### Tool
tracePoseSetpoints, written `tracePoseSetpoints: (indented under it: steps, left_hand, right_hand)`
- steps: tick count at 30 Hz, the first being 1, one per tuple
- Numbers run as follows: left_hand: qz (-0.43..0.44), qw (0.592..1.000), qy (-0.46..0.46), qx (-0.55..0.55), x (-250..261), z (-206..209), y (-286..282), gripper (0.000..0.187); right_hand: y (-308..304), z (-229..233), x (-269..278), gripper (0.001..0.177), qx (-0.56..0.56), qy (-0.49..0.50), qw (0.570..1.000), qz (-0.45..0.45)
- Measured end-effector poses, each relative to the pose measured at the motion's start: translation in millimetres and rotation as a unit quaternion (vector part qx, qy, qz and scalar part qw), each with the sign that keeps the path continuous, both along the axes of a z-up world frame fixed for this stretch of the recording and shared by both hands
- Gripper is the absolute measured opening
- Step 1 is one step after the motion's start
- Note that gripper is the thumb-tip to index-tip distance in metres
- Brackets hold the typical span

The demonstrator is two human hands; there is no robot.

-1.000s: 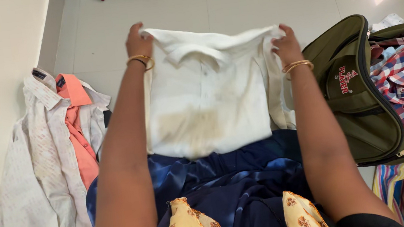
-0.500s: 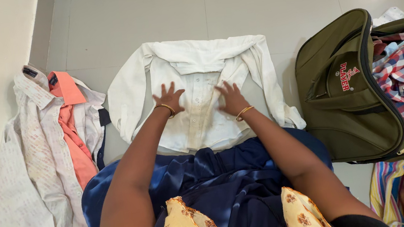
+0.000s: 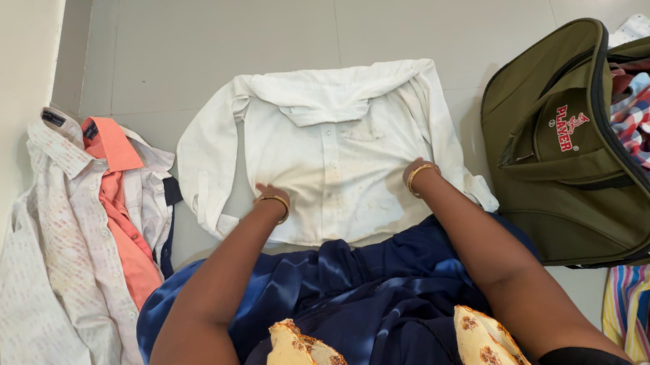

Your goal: The person sits on the floor and buttons a white shirt that is laid out flat. They start from the bottom and work their way up, fastening each button. After buttoning the shirt, they pick it up and place it on a pile of other clothes to the left.

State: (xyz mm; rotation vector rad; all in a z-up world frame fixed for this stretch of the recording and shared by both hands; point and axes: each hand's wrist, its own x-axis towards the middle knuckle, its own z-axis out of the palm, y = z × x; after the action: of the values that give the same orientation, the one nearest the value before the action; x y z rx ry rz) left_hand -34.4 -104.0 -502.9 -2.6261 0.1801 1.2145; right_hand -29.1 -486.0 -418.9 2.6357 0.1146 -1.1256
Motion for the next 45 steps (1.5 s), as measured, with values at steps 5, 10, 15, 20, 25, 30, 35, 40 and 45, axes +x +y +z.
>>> tracePoseSetpoints:
  steps: [5,10,15,20,25,30,35,40,45]
  left_hand:
    - [0.009,0.999,0.018,-0.049,-14.8,65.5,-14.3,0.045]
    - [0.050,0.979,-0.145,-0.137,23.5,124.5,-23.3,0.029]
    - [0.006,0.971,-0.161,-0.174,76.5,139.4,-53.2,0.029]
    - [-0.061,0.982,-0.131,-0.124,110.3,102.5,-60.4,0.036]
    - [0.013,0.916,-0.223,-0.333,143.3,69.9,-45.9,0.049]
    - [0.074,0.846,-0.317,-0.423,218.0,90.1,-42.5,0.039]
    - [0.183,0.798,-0.347,-0.458,273.3,125.4,-49.7,0.044]
    - [0.262,0.785,-0.351,-0.438,259.9,131.5,-70.0,0.071]
    - [0.152,0.900,-0.308,-0.270,184.3,100.3,-71.8,0.074]
  right_hand:
    - [-1.0,29.7,16.2,0.023,0.043,-0.116,0.992,-0.004]
    - [19.5,55.6,57.0,0.027,0.287,-0.296,0.909,0.064]
    - [48.1,70.2,89.4,0.050,0.189,-0.206,0.959,0.046]
    - [41.1,36.9,126.8,0.046,0.168,-0.179,0.963,0.109]
    - [15.5,6.2,152.7,0.036,0.335,-0.307,0.889,0.053]
    - [4.9,15.7,208.5,0.032,0.464,-0.310,0.825,-0.088]
    - [15.1,47.0,250.9,0.067,0.485,-0.378,0.783,-0.095]
    - [41.3,34.2,248.3,0.090,0.479,-0.388,0.787,-0.020]
    - [58.1,-19.9,187.5,0.086,0.338,-0.354,0.865,0.114]
